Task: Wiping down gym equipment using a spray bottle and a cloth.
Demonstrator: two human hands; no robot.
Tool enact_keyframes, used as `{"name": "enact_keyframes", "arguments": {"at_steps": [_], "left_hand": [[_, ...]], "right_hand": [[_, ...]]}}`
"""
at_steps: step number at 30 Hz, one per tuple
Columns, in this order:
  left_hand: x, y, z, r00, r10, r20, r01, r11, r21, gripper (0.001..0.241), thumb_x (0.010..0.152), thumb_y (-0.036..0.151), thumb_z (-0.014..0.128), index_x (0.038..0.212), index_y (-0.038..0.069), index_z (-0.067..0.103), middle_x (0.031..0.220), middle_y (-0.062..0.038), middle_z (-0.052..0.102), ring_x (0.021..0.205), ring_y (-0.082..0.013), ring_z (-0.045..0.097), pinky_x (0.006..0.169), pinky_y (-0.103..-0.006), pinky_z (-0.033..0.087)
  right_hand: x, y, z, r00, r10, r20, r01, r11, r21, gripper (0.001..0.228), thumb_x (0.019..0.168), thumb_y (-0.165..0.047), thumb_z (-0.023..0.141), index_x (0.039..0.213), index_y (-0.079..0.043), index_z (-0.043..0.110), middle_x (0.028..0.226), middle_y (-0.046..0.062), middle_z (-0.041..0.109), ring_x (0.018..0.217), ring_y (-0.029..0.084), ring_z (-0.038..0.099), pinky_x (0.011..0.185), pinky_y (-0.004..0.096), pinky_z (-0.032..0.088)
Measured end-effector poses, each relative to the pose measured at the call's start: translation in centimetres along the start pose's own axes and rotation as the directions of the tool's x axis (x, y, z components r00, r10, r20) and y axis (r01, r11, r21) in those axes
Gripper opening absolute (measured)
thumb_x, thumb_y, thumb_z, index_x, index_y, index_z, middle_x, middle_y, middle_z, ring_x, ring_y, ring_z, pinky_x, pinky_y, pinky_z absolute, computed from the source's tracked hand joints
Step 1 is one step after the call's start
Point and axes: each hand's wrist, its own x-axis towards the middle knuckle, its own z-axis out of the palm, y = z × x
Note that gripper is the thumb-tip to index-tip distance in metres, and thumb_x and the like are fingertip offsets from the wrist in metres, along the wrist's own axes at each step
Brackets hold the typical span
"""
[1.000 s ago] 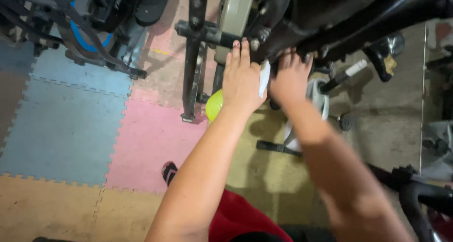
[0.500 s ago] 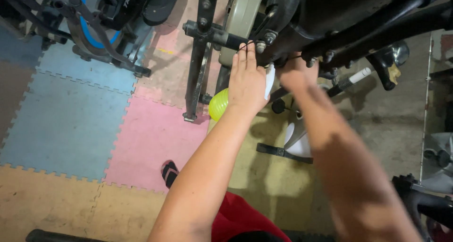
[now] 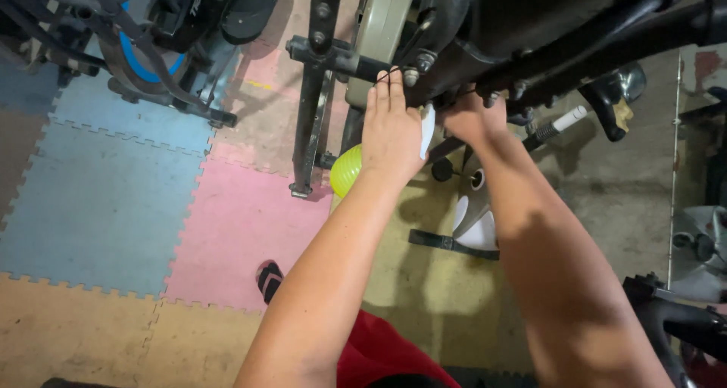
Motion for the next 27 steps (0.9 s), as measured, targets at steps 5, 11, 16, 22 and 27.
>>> {"name": "enact_keyframes", "arguments": {"at_steps": [5, 11, 16, 22, 27], "left_hand": [[0.0, 0.1, 0.4, 0.999, 0.031, -0.025, -0.03, 0.999, 0.043, 0.037, 0.073, 0.017, 0.073, 0.102, -0.007, 0.074, 0.154, -0.036, 0.034, 0.147, -0.0483, 0.031, 0.123, -0.0519, 0.021], [0.2, -0.2, 1.3, 1.0, 0.024, 0.0, -0.024, 0.997, 0.08, 0.032, 0.079, 0.018, 0.068, 0.098, -0.007, 0.074, 0.156, -0.036, 0.033, 0.147, -0.05, 0.03, 0.122, -0.053, 0.021], [0.2, 0.0, 1.6, 1.0, 0.018, -0.018, -0.017, 0.997, 0.074, 0.03, 0.079, 0.016, 0.068, 0.099, -0.005, 0.074, 0.156, -0.036, 0.033, 0.147, -0.0498, 0.029, 0.122, -0.0534, 0.02], [0.2, 0.4, -0.8, 0.999, 0.014, 0.044, -0.019, 0.995, 0.102, 0.043, 0.07, 0.024, 0.075, 0.101, -0.006, 0.073, 0.152, -0.038, 0.036, 0.146, -0.0482, 0.03, 0.121, -0.05, 0.022], [-0.1, -0.2, 0.5, 1.0, 0.03, 0.01, -0.03, 0.998, 0.061, 0.044, 0.071, 0.027, 0.079, 0.099, -0.006, 0.074, 0.151, -0.038, 0.038, 0.146, -0.0497, 0.031, 0.122, -0.0516, 0.023]], "right_hand": [[-2.7, 0.6, 2.9, 0.999, 0.051, 0.008, -0.051, 0.978, 0.2, 0.05, 0.096, -0.032, 0.059, 0.142, -0.011, 0.061, 0.147, 0.013, 0.062, 0.142, 0.034, 0.051, 0.124, 0.05, 0.034], [-5.3, -0.1, 4.5, 0.919, -0.156, -0.362, 0.143, 0.988, -0.063, 0.102, 0.067, -0.025, 0.077, 0.15, 0.015, 0.034, 0.153, 0.037, 0.04, 0.141, 0.049, 0.035, 0.117, 0.056, 0.016], [1.5, 4.8, 7.1, 0.976, -0.129, -0.176, 0.105, 0.985, -0.14, 0.055, 0.088, -0.022, 0.071, 0.133, 0.007, 0.058, 0.146, 0.024, 0.054, 0.129, 0.044, 0.051, 0.115, 0.068, 0.022], [-0.8, 4.3, 5.6, 0.981, -0.08, -0.175, 0.098, 0.99, 0.097, 0.036, 0.095, -0.019, 0.062, 0.129, -0.005, 0.064, 0.136, 0.02, 0.064, 0.131, 0.045, 0.051, 0.114, 0.053, 0.036], [-6.8, 2.0, 3.0, 0.904, -0.17, -0.392, 0.253, 0.952, 0.171, 0.065, 0.078, -0.004, 0.06, 0.143, 0.002, 0.055, 0.142, 0.026, 0.06, 0.133, 0.049, 0.05, 0.119, 0.057, 0.032]]}}
